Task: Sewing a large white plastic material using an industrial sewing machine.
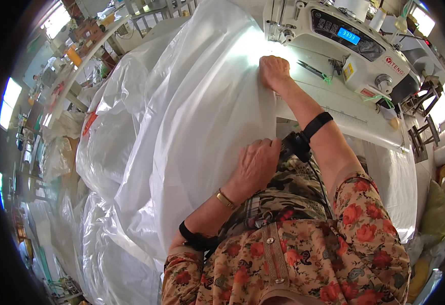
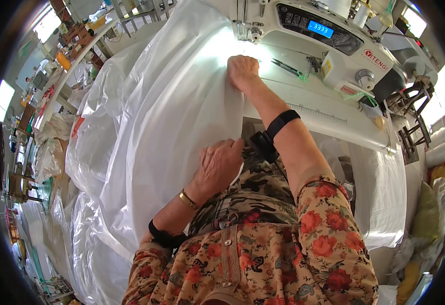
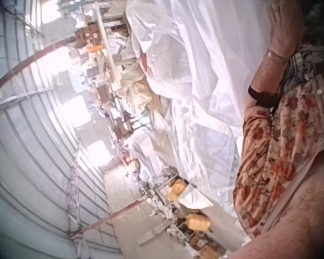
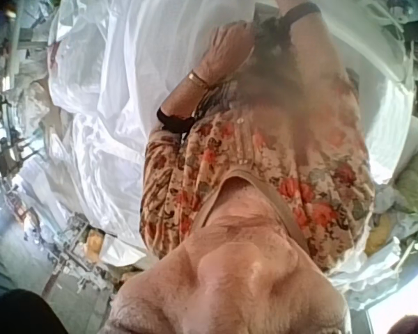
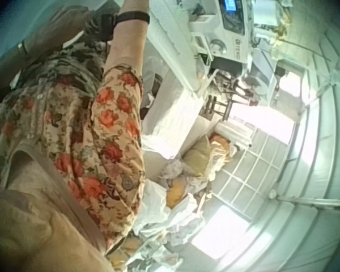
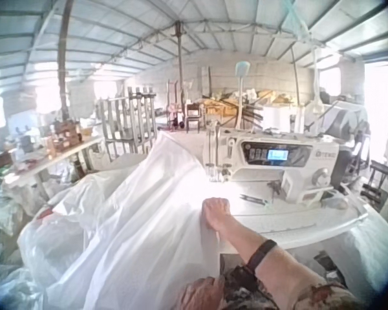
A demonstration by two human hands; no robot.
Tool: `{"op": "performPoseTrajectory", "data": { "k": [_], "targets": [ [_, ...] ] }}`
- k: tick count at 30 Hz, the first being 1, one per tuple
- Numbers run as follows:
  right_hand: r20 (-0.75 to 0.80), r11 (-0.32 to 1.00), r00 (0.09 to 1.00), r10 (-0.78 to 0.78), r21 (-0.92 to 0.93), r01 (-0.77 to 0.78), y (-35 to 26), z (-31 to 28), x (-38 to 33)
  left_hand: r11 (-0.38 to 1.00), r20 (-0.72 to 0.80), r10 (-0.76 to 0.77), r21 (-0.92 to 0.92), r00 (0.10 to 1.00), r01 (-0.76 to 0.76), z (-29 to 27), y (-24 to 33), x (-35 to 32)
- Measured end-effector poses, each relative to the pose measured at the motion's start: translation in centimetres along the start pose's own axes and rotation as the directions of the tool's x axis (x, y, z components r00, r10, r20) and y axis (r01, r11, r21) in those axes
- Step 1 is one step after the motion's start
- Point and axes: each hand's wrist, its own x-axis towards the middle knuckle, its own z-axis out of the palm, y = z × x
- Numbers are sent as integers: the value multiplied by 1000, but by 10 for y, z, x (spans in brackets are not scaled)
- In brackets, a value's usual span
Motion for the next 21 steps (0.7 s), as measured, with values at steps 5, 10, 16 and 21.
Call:
{"op": "performPoseTrajectory", "data": {
  "k": [5, 10, 16, 21],
  "targets": [
    [48, 979, 987, 156, 123, -161, -2, -6, -32, 978, -47, -148, -156, 988, 139, 22, 5, -8],
    [64, 972, 986, 152, 172, -161, -1, -11, -61, 985, -35, -57, -164, 998, 51, 15, 12, 0],
    [-44, 997, 997, -69, 20, 70, -7, -8, -49, 995, 2, -34, -92, 999, 34, 15, -2, 8],
    [-17, 998, 998, -58, -8, 58, -1, 2, -14, 1000, -95, -4, 1, 995, 4, 17, -21, 29]
  ]
}}
